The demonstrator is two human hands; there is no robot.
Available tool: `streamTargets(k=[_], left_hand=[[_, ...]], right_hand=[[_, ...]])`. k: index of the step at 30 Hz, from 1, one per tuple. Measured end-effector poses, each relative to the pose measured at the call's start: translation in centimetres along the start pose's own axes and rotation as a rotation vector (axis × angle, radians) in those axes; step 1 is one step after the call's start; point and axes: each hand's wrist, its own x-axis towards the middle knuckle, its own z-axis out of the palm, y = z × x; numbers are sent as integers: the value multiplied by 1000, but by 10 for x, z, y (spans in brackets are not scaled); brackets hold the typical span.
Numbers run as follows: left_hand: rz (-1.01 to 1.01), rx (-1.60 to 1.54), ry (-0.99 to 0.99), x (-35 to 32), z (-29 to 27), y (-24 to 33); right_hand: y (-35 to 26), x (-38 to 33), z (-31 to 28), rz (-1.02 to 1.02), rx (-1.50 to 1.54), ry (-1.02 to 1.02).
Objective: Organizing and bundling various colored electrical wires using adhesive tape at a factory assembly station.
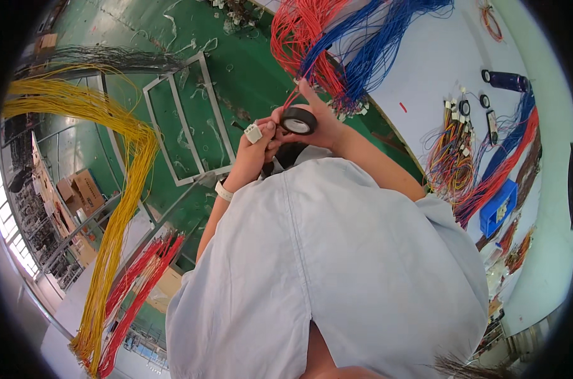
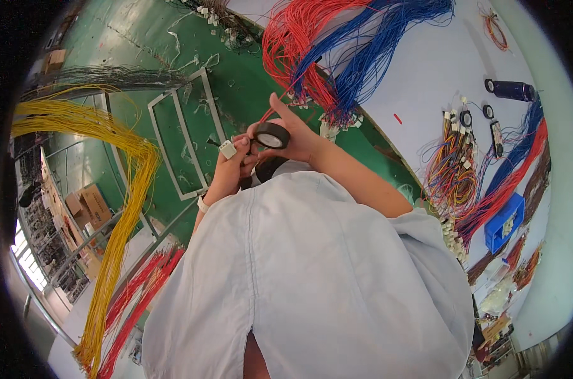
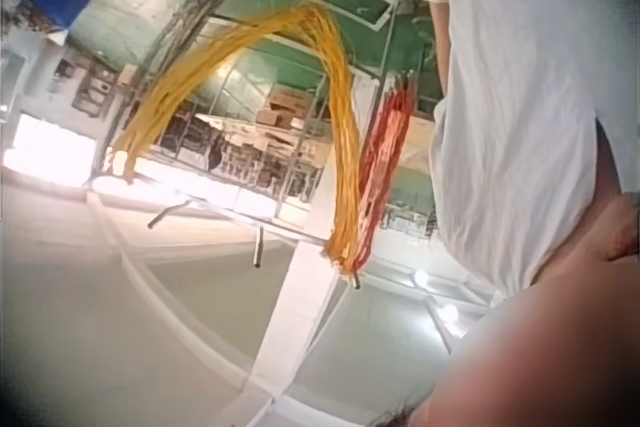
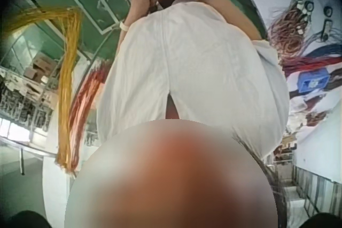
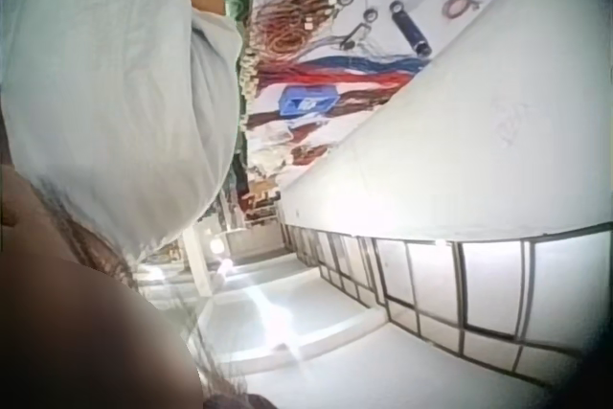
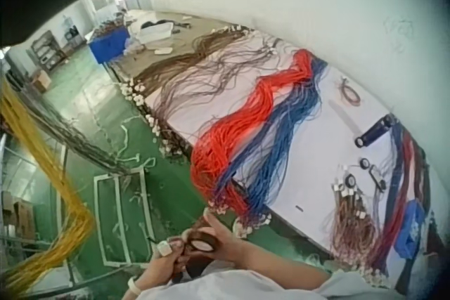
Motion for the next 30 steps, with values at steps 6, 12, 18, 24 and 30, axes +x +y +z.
streamTargets(k=[6, 12, 18, 24, 30], left_hand=[[-110, -27, -116, 6, -16, 4], [-188, -51, -184, 4, -17, 10], [-152, -14, -167, 5, -19, 11], [-143, 56, -104, 5, -22, 17], [-225, -6, -235, 5, -21, 16]], right_hand=[[-15, 5, -11, 36, -748, 82], [8, 36, -38, -504, -790, 464], [-19, 12, -4, -171, -277, -55], [-28, 1, -15, 0, -650, 143], [-36, 1, -25, -221, -1342, 117]])
